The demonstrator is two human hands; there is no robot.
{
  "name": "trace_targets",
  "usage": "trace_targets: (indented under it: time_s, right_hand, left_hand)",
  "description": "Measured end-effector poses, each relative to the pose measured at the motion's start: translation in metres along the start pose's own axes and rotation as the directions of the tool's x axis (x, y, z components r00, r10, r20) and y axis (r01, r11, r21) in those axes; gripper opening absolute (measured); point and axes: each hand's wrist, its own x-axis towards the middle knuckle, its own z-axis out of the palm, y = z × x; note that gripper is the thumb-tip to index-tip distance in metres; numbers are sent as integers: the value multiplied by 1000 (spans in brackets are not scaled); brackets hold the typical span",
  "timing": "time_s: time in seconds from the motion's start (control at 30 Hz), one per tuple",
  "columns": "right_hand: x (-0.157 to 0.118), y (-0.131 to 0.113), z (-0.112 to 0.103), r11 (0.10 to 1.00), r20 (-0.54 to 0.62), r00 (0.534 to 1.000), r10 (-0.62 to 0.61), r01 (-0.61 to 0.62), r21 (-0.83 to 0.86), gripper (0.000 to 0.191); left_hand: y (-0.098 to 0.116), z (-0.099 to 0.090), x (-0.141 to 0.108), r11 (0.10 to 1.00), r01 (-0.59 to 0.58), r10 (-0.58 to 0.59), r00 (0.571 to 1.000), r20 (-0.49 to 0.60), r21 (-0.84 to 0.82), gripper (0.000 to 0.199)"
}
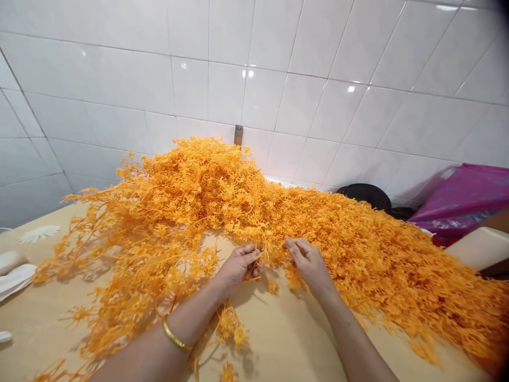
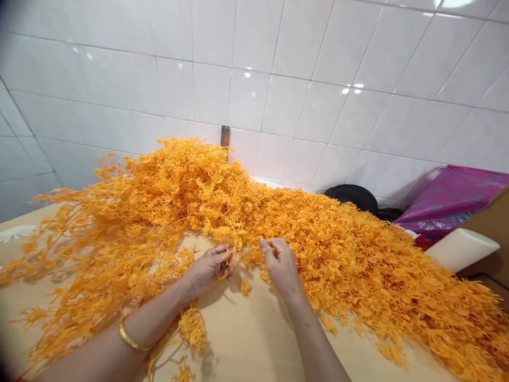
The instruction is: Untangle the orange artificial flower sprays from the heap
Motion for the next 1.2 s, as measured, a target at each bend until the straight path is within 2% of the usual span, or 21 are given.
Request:
trace_targets:
  time_s: [0.1,0.17,0.23,0.27,0.33,0.43,0.57,0.63,0.73,0.83,0.93,1.03,1.13,1.2]
  right_hand:
    - [-3,-3,9,993,155,988,19,-36,109,32]
    - [-5,-6,17,970,263,964,25,-87,227,30]
    - [-6,-6,23,939,303,953,27,-128,320,29]
    - [-6,-5,24,922,277,960,39,-142,361,29]
    - [-4,1,23,880,131,985,108,-156,448,29]
    - [1,11,16,841,-115,967,226,-135,523,31]
    - [3,16,12,897,-278,935,218,-80,434,31]
    - [3,15,11,931,-298,936,185,-71,357,31]
    - [3,14,9,970,-200,971,133,-85,230,29]
    - [2,14,8,992,-110,992,59,-46,117,24]
    - [-1,10,10,999,-84,996,-36,33,-28,21]
    - [-8,1,17,967,-58,982,-179,165,-193,21]
    - [-13,-6,26,938,54,965,-258,263,-224,21]
    - [-13,-5,28,955,70,971,-227,236,-179,20]
  left_hand:
    - [-2,3,-1,999,42,-42,999,3,25,26]
    - [-2,5,-3,996,41,-43,999,27,76,22]
    - [0,7,-4,990,23,-26,999,20,142,17]
    - [0,7,-4,985,23,-23,1000,0,169,15]
    - [2,6,-4,980,37,-33,999,-25,197,14]
    - [3,5,-3,981,57,-48,997,-52,187,15]
    - [1,6,-3,977,77,-72,997,-32,197,20]
    - [1,5,-3,976,84,-90,996,21,202,24]
    - [1,3,-2,981,51,-57,998,29,189,26]
    - [3,3,-4,987,67,-70,997,14,148,30]
    - [5,5,-6,987,119,-130,987,100,107,35]
    - [4,7,-7,984,159,-173,966,192,85,31]
    - [0,8,-5,974,218,-226,960,165,68,26]
    - [-1,7,-2,976,215,-219,968,120,44,23]
